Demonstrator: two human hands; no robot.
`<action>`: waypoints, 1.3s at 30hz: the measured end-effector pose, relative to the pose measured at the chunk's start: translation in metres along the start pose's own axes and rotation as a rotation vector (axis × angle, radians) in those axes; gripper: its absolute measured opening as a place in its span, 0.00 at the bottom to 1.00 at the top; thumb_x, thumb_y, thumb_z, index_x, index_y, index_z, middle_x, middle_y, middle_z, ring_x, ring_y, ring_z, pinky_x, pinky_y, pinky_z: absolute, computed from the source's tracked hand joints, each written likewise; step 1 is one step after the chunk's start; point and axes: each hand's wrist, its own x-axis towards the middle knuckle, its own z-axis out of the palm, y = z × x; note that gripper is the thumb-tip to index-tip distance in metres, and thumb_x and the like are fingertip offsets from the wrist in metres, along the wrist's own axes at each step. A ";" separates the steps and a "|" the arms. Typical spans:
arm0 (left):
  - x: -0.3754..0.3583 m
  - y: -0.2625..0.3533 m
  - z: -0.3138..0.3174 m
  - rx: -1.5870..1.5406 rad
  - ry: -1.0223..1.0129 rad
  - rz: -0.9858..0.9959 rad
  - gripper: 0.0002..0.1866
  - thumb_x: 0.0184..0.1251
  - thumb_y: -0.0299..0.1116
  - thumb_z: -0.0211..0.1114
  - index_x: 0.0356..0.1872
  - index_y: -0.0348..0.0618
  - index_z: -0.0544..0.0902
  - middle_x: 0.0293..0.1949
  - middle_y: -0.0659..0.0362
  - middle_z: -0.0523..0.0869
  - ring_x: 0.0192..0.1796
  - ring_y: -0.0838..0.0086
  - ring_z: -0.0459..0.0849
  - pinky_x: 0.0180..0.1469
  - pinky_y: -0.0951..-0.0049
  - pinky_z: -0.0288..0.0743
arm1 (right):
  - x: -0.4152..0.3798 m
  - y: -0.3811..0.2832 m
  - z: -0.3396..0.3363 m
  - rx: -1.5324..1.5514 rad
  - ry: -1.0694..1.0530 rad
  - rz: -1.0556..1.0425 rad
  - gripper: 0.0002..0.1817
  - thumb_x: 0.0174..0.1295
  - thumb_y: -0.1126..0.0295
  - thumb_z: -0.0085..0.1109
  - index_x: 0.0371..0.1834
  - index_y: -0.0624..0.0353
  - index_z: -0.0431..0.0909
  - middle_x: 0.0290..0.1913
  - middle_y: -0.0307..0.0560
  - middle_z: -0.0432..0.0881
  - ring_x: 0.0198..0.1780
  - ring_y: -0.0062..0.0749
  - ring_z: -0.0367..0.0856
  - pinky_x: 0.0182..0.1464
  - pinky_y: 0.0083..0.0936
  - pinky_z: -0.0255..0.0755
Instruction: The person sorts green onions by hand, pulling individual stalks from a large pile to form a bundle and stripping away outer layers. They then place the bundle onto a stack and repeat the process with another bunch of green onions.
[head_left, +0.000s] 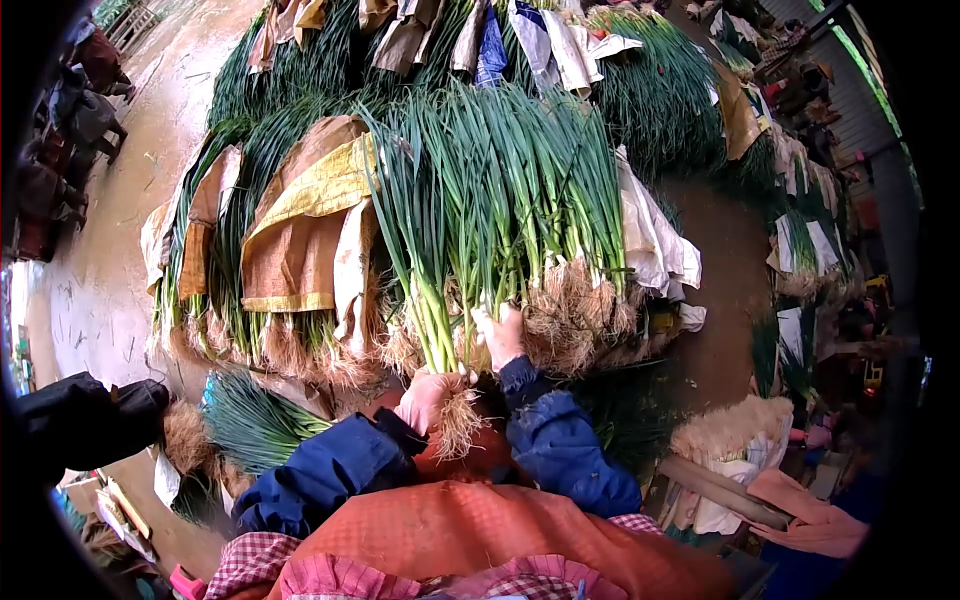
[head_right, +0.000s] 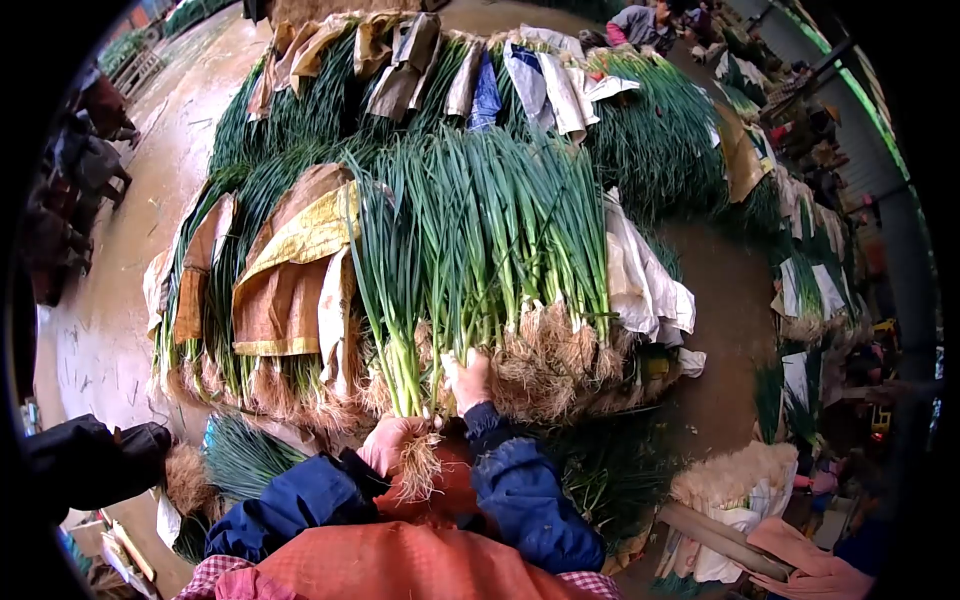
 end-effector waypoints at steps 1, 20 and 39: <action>0.002 -0.003 0.000 -0.043 -0.065 0.095 0.08 0.51 0.17 0.54 0.34 0.32 0.77 0.22 0.56 0.78 0.20 0.71 0.76 0.21 0.72 0.73 | -0.014 0.006 -0.011 -0.020 -0.022 -0.001 0.04 0.54 0.73 0.56 0.30 0.61 0.73 0.23 0.37 0.76 0.19 0.17 0.69 0.18 0.12 0.62; 0.021 -0.006 0.008 -0.082 -0.045 0.294 0.10 0.54 0.21 0.59 0.38 0.40 0.74 0.28 0.62 0.79 0.29 0.78 0.78 0.30 0.80 0.75 | 0.047 -0.032 -0.024 -0.545 -0.247 0.077 0.06 0.54 0.72 0.57 0.31 0.61 0.73 0.18 0.42 0.74 0.18 0.21 0.71 0.18 0.17 0.64; 0.032 -0.031 0.007 -0.344 0.042 -0.034 0.07 0.51 0.24 0.55 0.34 0.38 0.75 0.22 0.57 0.78 0.20 0.69 0.77 0.21 0.70 0.74 | 0.032 -0.036 -0.005 0.208 -0.601 0.492 0.09 0.62 0.73 0.44 0.35 0.63 0.76 0.20 0.34 0.69 0.18 0.16 0.63 0.18 0.11 0.55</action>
